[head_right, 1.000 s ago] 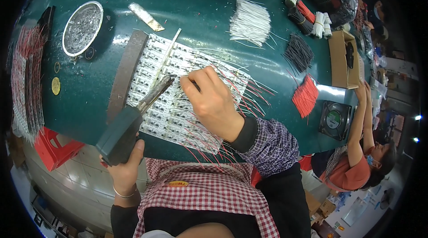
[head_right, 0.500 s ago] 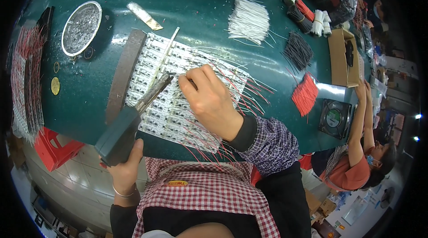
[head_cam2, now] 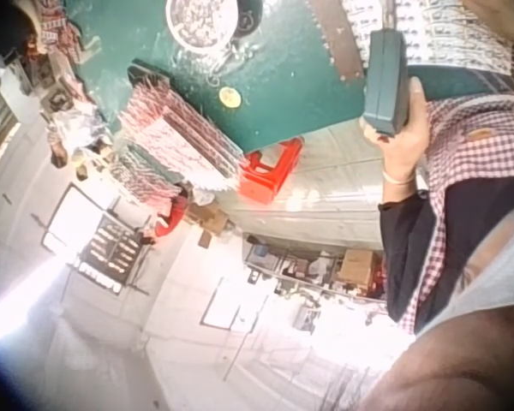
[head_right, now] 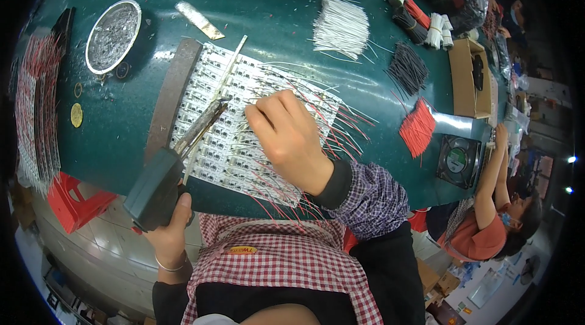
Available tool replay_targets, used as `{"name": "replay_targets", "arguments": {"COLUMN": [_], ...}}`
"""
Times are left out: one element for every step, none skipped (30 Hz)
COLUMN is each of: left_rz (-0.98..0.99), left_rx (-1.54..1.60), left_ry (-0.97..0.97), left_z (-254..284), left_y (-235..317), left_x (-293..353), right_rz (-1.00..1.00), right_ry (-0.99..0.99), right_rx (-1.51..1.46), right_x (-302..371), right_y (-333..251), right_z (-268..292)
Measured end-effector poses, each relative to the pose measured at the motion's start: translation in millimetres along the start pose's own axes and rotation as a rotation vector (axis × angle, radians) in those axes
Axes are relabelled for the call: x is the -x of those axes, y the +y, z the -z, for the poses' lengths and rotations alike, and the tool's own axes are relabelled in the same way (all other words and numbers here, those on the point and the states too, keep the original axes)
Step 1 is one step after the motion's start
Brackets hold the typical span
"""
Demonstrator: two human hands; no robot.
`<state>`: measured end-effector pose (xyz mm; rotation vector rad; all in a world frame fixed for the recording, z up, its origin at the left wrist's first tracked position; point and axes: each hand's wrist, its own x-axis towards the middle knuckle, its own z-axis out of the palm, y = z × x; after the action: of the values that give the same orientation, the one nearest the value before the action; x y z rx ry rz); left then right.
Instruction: The person solders wires onto a circuit board panel using a soldering tool, picks up and arranges bundles of wires on the table, and solders additional wires onto the circuit board.
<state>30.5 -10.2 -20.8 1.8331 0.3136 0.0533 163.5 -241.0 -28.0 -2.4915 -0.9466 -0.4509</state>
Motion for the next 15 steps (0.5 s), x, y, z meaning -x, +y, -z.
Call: {"name": "replay_targets", "arguments": {"left_rz": [0.001, -0.006, -0.014, -0.013, -0.032, -0.053, -0.053, -0.082, -0.11, -0.109, -0.117, -0.125, -0.124, -0.12, -0.117], "left_rx": [-0.001, -0.018, -0.032, -0.031, -0.042, -0.053, -0.052, -0.089, -0.128, -0.129, -0.099, -0.068, -0.067, -0.053, -0.037], "left_ry": [0.002, -0.005, -0.015, -0.016, 0.024, 0.064, 0.063, 0.035, 0.009, 0.01, 0.012, 0.014, 0.015, 0.01, 0.005], "left_z": [1.5, 3.5, 4.3, 2.8, -0.2, -1.8, -1.0, 0.2, 1.0, 0.6, -0.3, -1.0, -1.3, -1.5, -1.8], "left_y": [-0.3, -0.4, -0.7, 1.8, 6.5, 10.3, 11.5, 12.0, 12.0, 11.6, 10.8, 10.3, 10.3, 10.4, 10.3], "left_x": [0.7, 1.3, 1.5, -0.1, -3.5, -6.4, -7.7, -8.8, -9.1, -9.3, -9.5, -9.6, -9.8, -10.0, -10.1], "right_rz": [-0.014, -0.028, -0.029, -0.035, -0.04, -0.041, -0.044, -0.048, -0.047, -0.052, -0.058, -0.057, -0.057, -0.057, -0.058], "right_ry": [-0.004, -0.008, -0.01, -0.019, -0.029, -0.029, -0.038, -0.047, -0.047, -0.052, -0.056, -0.057, -0.061, -0.065, -0.066], "right_rx": [-0.029, -0.058, -0.056, -0.063, -0.07, -0.069, -0.072, -0.075, -0.077, -0.078, -0.08, -0.08, -0.076, -0.072, -0.071], "right_x": [1.9, 3.0, 4.1, 5.5, 6.8, 7.0, 7.1, 7.2, 7.1, 6.9, 6.7, 6.6, 6.5, 6.3, 6.4], "right_y": [-3.5, -5.6, -5.9, -6.3, -6.6, -6.5, -6.4, -6.4, -6.9, -7.5, -8.1, -8.3, -8.5, -8.6, -8.6], "right_z": [1.1, 1.3, 0.4, -1.4, -2.8, -2.6, -2.4, -2.2, -2.4, -2.6, -2.7, -2.7, -2.8, -2.8, -2.5]}}
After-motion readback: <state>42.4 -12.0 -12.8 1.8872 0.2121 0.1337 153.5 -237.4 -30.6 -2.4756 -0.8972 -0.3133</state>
